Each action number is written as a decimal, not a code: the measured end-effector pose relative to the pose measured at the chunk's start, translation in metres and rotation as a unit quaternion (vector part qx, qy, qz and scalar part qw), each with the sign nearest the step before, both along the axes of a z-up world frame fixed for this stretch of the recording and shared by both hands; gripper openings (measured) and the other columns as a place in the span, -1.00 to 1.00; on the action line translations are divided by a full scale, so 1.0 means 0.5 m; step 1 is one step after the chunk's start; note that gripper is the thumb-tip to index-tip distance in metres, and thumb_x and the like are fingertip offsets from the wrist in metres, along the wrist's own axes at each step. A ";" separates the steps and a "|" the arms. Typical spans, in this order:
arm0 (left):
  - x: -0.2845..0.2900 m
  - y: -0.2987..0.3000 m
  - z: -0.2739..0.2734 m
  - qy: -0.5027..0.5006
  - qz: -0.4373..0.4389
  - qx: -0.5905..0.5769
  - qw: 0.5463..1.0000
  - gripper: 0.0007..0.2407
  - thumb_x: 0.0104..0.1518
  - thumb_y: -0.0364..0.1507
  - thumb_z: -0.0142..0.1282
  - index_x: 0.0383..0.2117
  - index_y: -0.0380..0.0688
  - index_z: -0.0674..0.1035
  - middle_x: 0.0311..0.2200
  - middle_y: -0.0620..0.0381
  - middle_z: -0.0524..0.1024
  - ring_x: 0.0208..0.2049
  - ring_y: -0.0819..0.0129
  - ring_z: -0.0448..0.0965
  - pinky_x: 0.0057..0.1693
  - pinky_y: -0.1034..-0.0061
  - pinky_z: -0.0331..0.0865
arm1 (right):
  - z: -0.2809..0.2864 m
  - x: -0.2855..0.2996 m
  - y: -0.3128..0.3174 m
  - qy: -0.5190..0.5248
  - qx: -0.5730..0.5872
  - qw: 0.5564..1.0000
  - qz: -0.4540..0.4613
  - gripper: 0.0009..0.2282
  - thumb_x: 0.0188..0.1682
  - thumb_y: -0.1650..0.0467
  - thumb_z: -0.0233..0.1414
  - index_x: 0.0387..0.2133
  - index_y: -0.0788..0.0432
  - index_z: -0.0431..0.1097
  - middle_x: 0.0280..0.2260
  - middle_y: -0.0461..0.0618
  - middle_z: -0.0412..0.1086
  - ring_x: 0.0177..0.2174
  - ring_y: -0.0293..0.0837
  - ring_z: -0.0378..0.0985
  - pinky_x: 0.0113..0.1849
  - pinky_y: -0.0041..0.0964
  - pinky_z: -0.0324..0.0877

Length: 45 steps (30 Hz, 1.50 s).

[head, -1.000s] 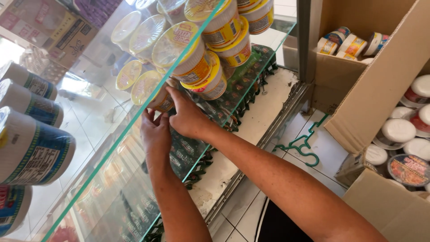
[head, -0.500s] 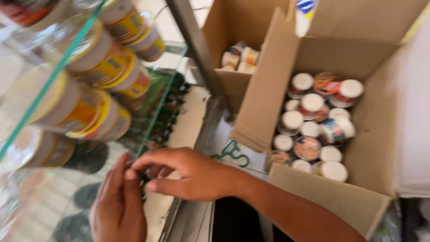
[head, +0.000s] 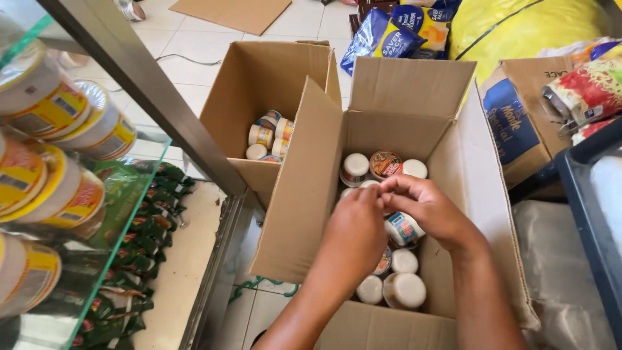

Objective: Moving cup noodles from cardboard boxes on the floor onto store shelves.

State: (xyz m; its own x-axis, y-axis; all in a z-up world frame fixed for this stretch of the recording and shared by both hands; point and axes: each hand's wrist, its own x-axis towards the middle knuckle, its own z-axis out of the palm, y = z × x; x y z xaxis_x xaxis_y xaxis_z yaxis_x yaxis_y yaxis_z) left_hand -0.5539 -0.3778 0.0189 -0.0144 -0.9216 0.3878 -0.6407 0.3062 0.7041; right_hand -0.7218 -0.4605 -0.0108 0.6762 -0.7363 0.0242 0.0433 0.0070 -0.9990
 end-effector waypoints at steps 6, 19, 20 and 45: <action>-0.116 -0.235 -0.458 -0.157 -0.078 0.213 0.961 -0.78 0.09 -0.48 0.01 -0.23 -0.32 0.64 -0.20 -0.26 0.60 -0.14 -0.14 0.63 -0.01 0.13 0.49 | -0.437 -0.080 -0.113 0.322 0.052 0.929 -0.177 -0.83 0.03 0.45 -0.01 -0.17 0.15 0.51 -0.37 0.02 0.53 -0.42 -0.18 0.44 -0.35 -0.16 0.38; -0.012 -0.221 -0.742 -0.097 -0.023 0.522 0.847 -0.77 0.03 -0.46 0.10 -0.25 -0.30 0.67 -0.14 -0.27 0.59 -0.06 -0.05 0.62 0.06 0.21 0.50 | -0.479 -0.052 0.029 0.691 0.041 0.693 0.200 -0.21 -0.32 0.08 0.37 0.20 0.05 0.23 0.14 0.13 0.31 0.07 0.05 0.46 0.07 -0.09 0.44; -0.010 -0.219 -0.746 -0.059 -0.020 0.543 0.838 -0.78 0.04 -0.45 0.09 -0.25 -0.30 0.66 -0.17 -0.26 0.59 -0.09 -0.04 0.63 0.03 0.19 0.50 | -0.488 -0.061 0.018 0.666 0.046 0.725 0.169 -0.26 -0.30 0.08 0.34 0.16 0.06 0.27 0.11 0.12 0.35 0.05 0.03 0.47 0.05 -0.09 0.44; -0.035 -0.279 -0.587 0.369 -0.003 0.480 0.796 -0.64 0.16 -0.47 -0.08 0.12 0.00 0.49 -0.31 0.07 0.59 -0.42 0.38 0.54 -0.30 0.46 0.44 | -0.372 -0.081 -0.080 0.255 0.100 0.927 -0.256 -0.49 -0.15 0.42 0.09 0.15 0.08 0.23 -0.01 -0.04 0.40 -0.22 -0.18 0.46 -0.22 -0.26 0.42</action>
State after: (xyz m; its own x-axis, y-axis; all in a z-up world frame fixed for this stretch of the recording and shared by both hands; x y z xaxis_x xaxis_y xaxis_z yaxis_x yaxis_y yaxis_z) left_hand -0.5714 -0.5170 -0.2744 -0.1141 -0.7987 -0.5909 0.0551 -0.5989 0.7989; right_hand -0.7624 -0.5006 -0.1969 0.1223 -0.9195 -0.3736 -0.3847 0.3031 -0.8718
